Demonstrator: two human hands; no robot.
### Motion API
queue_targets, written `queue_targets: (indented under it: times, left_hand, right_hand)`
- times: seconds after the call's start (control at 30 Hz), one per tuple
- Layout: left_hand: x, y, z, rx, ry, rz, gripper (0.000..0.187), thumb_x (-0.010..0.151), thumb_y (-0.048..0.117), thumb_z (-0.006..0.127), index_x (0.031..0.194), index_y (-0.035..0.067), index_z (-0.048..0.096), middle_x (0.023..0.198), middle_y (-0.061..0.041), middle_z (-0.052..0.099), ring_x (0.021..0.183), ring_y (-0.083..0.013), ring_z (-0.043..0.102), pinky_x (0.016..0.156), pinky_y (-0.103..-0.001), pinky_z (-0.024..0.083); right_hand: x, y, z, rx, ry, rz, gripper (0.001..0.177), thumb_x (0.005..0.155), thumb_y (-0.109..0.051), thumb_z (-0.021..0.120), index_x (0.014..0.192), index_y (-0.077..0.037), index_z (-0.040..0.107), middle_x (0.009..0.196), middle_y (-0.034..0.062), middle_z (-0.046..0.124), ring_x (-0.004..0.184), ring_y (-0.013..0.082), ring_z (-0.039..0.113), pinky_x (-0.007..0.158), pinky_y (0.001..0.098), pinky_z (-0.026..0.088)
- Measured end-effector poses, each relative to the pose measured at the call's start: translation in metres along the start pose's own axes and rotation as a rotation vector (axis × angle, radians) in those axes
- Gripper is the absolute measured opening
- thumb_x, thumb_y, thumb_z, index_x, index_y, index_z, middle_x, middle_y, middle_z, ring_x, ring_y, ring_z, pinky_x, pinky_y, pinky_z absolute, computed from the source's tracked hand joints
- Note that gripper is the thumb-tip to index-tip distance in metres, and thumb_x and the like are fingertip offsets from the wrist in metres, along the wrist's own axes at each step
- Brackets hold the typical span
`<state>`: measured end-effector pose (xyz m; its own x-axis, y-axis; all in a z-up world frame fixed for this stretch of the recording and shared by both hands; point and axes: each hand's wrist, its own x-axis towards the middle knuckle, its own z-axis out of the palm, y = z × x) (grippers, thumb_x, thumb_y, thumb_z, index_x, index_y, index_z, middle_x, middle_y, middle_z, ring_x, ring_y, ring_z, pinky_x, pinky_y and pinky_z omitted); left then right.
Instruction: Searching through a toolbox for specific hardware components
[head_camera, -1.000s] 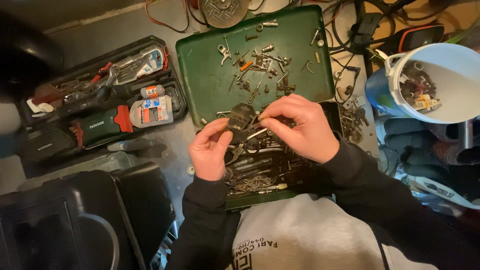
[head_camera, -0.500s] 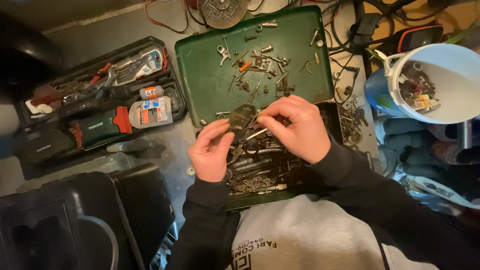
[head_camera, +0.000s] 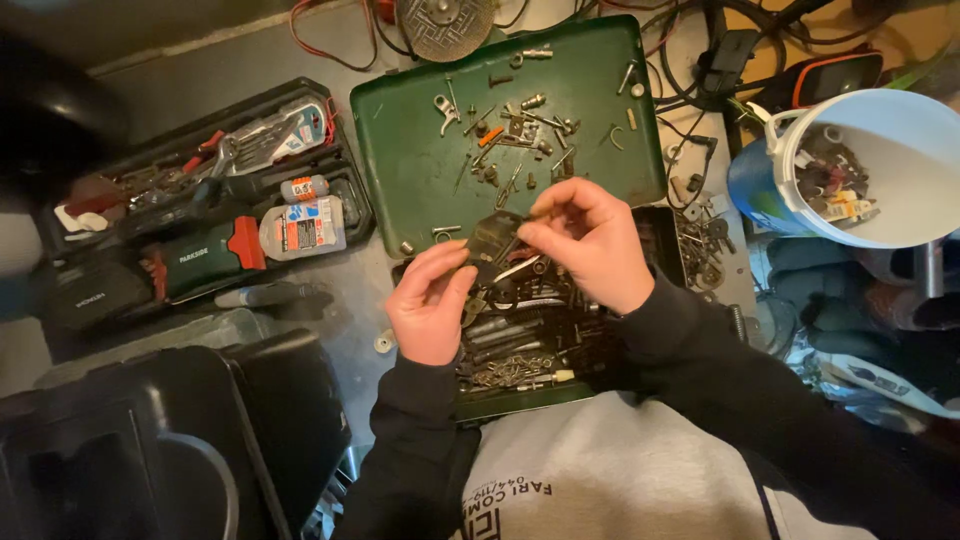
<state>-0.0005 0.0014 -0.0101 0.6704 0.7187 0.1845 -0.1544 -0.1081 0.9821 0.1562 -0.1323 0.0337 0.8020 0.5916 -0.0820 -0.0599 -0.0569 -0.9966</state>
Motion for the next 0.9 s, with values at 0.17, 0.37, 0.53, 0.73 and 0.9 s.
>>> queue_targets:
  times: [0.17, 0.37, 0.53, 0.73, 0.9]
  left_hand:
    - [0.0, -0.003, 0.002, -0.04, 0.02, -0.041, 0.02, 0.089, -0.001, 0.081, 0.108, 0.0, 0.076, 0.112, -0.019, 0.075, 0.106, -0.0267, 0.073, 0.085, -0.038, 0.064]
    - [-0.005, -0.014, 0.0, -0.047, 0.041, -0.068, 0.02, 0.089, -0.001, 0.081, 0.108, -0.002, 0.076, 0.111, -0.021, 0.075, 0.106, -0.0266, 0.073, 0.085, -0.038, 0.064]
    - [-0.006, 0.0, 0.003, 0.027, 0.065, -0.067, 0.019, 0.088, -0.001, 0.082, 0.107, 0.0, 0.077, 0.111, -0.019, 0.076, 0.104, -0.024, 0.073, 0.083, -0.035, 0.063]
    - [-0.007, 0.0, 0.003, 0.11, 0.041, -0.027, 0.019, 0.091, -0.002, 0.079, 0.109, 0.002, 0.078, 0.113, -0.017, 0.076, 0.102, -0.027, 0.074, 0.08, -0.037, 0.064]
    - [-0.006, 0.006, 0.004, 0.123, -0.007, -0.035, 0.019, 0.092, -0.003, 0.077, 0.11, 0.002, 0.077, 0.114, -0.017, 0.075, 0.106, -0.0308, 0.073, 0.082, -0.04, 0.066]
  right_hand:
    - [-0.001, -0.002, -0.001, -0.155, 0.007, -0.321, 0.014, 0.089, 0.003, 0.083, 0.098, -0.007, 0.079, 0.092, 0.0082, 0.076, 0.076, 0.0148, 0.066, 0.068, 0.0263, 0.054]
    - [0.001, -0.001, -0.005, -0.379, -0.018, -0.514, 0.017, 0.091, 0.001, 0.079, 0.1, -0.013, 0.081, 0.098, 0.0055, 0.078, 0.086, 0.0233, 0.072, 0.077, 0.0348, 0.058]
    - [0.0, -0.01, -0.006, -0.345, -0.062, -0.422, 0.016, 0.093, 0.005, 0.075, 0.098, -0.01, 0.079, 0.091, 0.0088, 0.075, 0.073, 0.0231, 0.068, 0.066, 0.0331, 0.057]
    - [0.002, -0.001, -0.011, -0.243, -0.096, -0.173, 0.012, 0.085, 0.007, 0.077, 0.092, -0.002, 0.077, 0.086, 0.0136, 0.076, 0.067, 0.0176, 0.065, 0.061, 0.031, 0.055]
    - [0.007, 0.01, -0.014, -0.037, -0.138, 0.084, 0.01, 0.085, -0.001, 0.081, 0.095, -0.003, 0.077, 0.075, 0.0058, 0.074, 0.064, 0.0017, 0.059, 0.058, 0.0162, 0.053]
